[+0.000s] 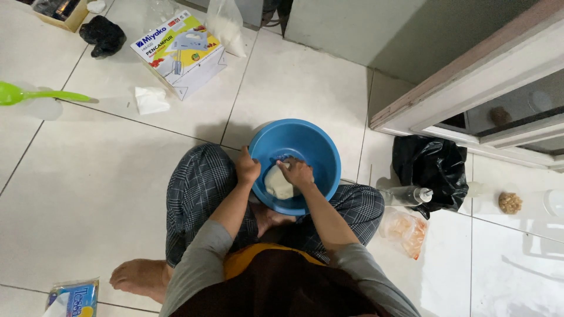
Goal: The person is kneading a ball of dough in a blue plastic bowl while sitting on a tiled floor.
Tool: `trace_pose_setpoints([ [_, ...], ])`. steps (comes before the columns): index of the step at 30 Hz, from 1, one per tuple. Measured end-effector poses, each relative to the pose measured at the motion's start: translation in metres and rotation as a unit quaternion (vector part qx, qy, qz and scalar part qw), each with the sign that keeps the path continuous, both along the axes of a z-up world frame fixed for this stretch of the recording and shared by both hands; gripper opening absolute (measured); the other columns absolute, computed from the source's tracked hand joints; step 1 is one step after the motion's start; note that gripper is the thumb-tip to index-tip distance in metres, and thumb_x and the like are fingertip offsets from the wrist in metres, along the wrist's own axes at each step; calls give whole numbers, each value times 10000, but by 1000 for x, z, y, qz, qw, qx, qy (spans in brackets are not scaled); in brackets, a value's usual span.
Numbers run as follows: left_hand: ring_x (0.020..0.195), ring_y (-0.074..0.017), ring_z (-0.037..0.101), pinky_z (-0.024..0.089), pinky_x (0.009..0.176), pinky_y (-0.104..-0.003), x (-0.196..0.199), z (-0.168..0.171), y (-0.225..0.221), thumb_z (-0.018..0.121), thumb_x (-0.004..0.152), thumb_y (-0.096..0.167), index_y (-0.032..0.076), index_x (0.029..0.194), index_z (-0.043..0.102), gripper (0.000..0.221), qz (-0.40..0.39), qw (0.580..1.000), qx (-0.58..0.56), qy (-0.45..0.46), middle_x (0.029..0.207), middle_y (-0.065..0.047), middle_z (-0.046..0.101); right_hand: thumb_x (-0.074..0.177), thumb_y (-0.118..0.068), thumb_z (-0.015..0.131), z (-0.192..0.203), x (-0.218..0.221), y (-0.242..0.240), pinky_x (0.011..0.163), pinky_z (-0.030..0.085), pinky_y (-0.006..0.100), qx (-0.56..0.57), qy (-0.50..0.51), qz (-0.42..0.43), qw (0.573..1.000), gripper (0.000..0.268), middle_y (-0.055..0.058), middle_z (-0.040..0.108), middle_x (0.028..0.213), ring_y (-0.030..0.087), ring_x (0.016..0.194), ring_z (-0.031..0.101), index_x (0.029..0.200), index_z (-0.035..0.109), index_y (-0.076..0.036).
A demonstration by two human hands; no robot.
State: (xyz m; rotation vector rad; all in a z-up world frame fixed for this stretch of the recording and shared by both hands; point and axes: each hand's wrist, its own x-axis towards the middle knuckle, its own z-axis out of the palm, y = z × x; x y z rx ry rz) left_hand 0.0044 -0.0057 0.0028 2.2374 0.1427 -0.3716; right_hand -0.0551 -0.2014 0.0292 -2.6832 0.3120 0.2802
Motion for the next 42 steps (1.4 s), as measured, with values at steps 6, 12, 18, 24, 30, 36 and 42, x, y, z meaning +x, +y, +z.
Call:
trace_pose_setpoints([
  [6, 964, -384, 767, 710, 732, -464, 5, -20, 0, 528, 1041, 163, 0, 1577, 342, 591, -20, 997, 68, -18, 1125, -309, 717, 933, -826, 418, 13, -27, -5, 869, 564, 580, 31, -29, 8, 999, 709, 125, 796, 924, 422, 947, 747, 1087, 792, -244],
  [12, 1139, -462, 708, 672, 863, -552, 3, -18, 0, 558, 1030, 169, -39, 1570, 370, 609, 9, 1000, 8, -27, 1277, -369, 662, 876, -633, 642, 37, -59, 20, 753, 580, 586, 37, -128, 86, 987, 515, 91, 725, 677, 406, 798, 725, 709, 700, -149],
  [18, 1203, -453, 680, 648, 907, -564, 1, -15, 1, 545, 1093, 395, -53, 1580, 388, 680, 30, 999, 6, -25, 1372, -367, 610, 863, -622, 679, 12, -73, 39, 847, 521, 598, -88, -172, 98, 976, 476, -5, 451, 1125, 340, 1123, 522, 758, 592, -166],
  [24, 1148, -466, 706, 622, 905, -601, -2, -20, -1, 513, 1111, 469, -92, 1505, 481, 686, 35, 996, 6, -86, 1307, -369, 653, 980, -582, 485, 6, -75, 48, 1007, 266, 732, -186, -297, 167, 922, 358, 37, 623, 1204, 288, 1236, 590, 1183, 577, -302],
  [30, 1110, -501, 706, 586, 934, -626, 6, -36, -9, 530, 1085, 534, -104, 1433, 565, 728, 45, 991, 13, -129, 1256, -369, 678, 957, -591, 535, 41, -52, 48, 898, 469, 699, -72, -48, 132, 987, 399, 68, 722, 1079, 396, 1048, 707, 1215, 660, -313],
  [36, 1052, -408, 740, 636, 864, -538, 8, -12, -1, 563, 1084, 399, -1, 1449, 547, 542, 28, 998, 16, -56, 1213, -274, 700, 903, -625, 547, 38, -33, 46, 918, 482, 644, -81, -40, 120, 989, 381, 21, 704, 1084, 328, 1068, 699, 1131, 671, -347],
  [42, 979, -392, 758, 655, 798, -510, 4, 24, 1, 634, 1061, 256, 90, 1412, 438, 434, 50, 998, -20, -31, 1110, -230, 720, 941, -678, 520, -5, -15, 30, 966, 443, 641, -69, -24, 145, 987, 447, 18, 664, 1125, 306, 1128, 662, 1182, 642, -321],
])
